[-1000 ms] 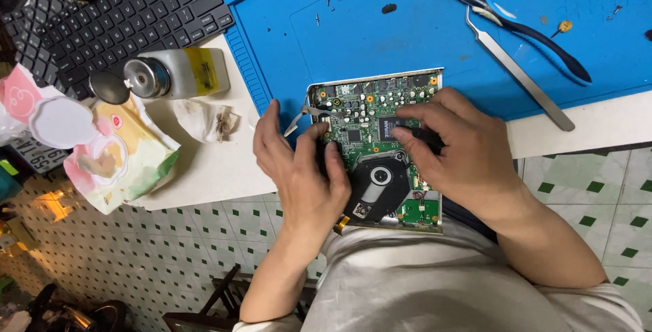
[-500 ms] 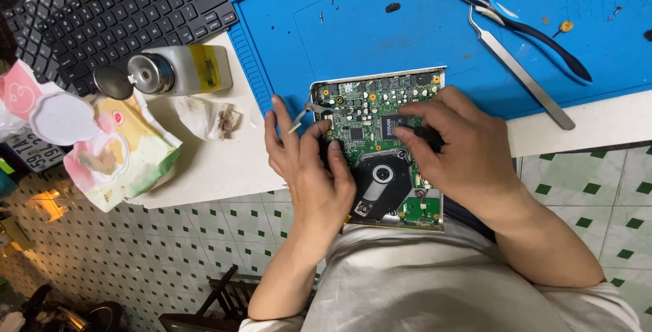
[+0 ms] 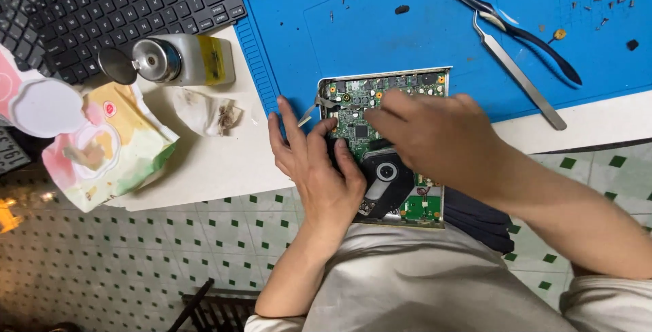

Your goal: The person is disassembling an optical drive assembly from a circuit board, carefully disconnecting multiple ribbon cables and using a tool to pry components loose.

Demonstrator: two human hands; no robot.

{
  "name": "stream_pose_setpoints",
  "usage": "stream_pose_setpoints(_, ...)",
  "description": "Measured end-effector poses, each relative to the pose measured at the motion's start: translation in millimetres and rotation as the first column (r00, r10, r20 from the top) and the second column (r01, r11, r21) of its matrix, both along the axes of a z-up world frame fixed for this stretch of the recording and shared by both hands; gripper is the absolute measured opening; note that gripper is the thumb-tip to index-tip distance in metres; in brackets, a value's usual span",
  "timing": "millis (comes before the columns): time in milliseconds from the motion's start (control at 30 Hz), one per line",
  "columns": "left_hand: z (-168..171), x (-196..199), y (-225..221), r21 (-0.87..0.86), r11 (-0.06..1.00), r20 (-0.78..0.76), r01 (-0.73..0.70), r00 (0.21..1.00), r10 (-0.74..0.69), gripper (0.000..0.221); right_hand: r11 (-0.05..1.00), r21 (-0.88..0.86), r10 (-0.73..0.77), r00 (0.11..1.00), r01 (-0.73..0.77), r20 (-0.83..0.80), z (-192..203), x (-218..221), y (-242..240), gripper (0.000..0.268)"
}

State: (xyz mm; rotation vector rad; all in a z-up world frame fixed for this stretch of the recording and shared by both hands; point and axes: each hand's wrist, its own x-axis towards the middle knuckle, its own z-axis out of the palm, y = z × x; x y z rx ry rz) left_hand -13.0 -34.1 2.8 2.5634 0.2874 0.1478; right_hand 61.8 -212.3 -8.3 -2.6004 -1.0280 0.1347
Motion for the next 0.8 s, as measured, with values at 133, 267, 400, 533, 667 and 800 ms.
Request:
stream_pose_setpoints(133, -0.3, 0.0, -0.1, 0.002, 1.000, 0.001, 0.003, 1.000, -0.003, 0.026, 0.983, 0.044, 0.180, 0.983, -0.181, 0.028, 2.4, 22.5, 22.0, 0.028)
stream_pose_setpoints(267, -0.3, 1.3, 2.3, -0.054, 0.998, -0.041, 0.016, 0.999, -0.018, 0.027, 0.979, 0.046, 0.192, 0.976, -0.197, 0.103, 2.7, 35.2, 32.9, 0.023)
stream_pose_setpoints(400, -1.5, 2.2, 3.5, -0.064, 0.998, -0.033, 0.024, 0.999, -0.027, 0.027, 0.980, 0.076, 0.176, 0.977, -0.186, 0.124, 0.8, 35.1, 35.3, 0.026)
stream_pose_setpoints(533, -2.5, -0.2, -0.1, 0.027, 0.999, -0.003, 0.026, 1.000, -0.026, 0.026, 0.980, 0.116, 0.165, 0.986, -0.163, -0.003, -2.7, 33.8, 33.0, 0.036)
stream_pose_setpoints(667, 2.9, 1.5, 3.5, -0.068, 0.998, -0.006, 0.011, 1.000, -0.011, 0.025, 0.981, 0.113, 0.163, 0.985, -0.155, -0.060, 2.0, 33.6, 31.6, 0.045)
stream_pose_setpoints(800, -3.2, -3.2, 12.5, -0.093, 0.995, -0.004, -0.024, 1.000, 0.024, 0.031, 0.985, 0.124, 0.126, 0.990, -0.117, -0.065, 1.8, 30.4, 31.1, 0.048)
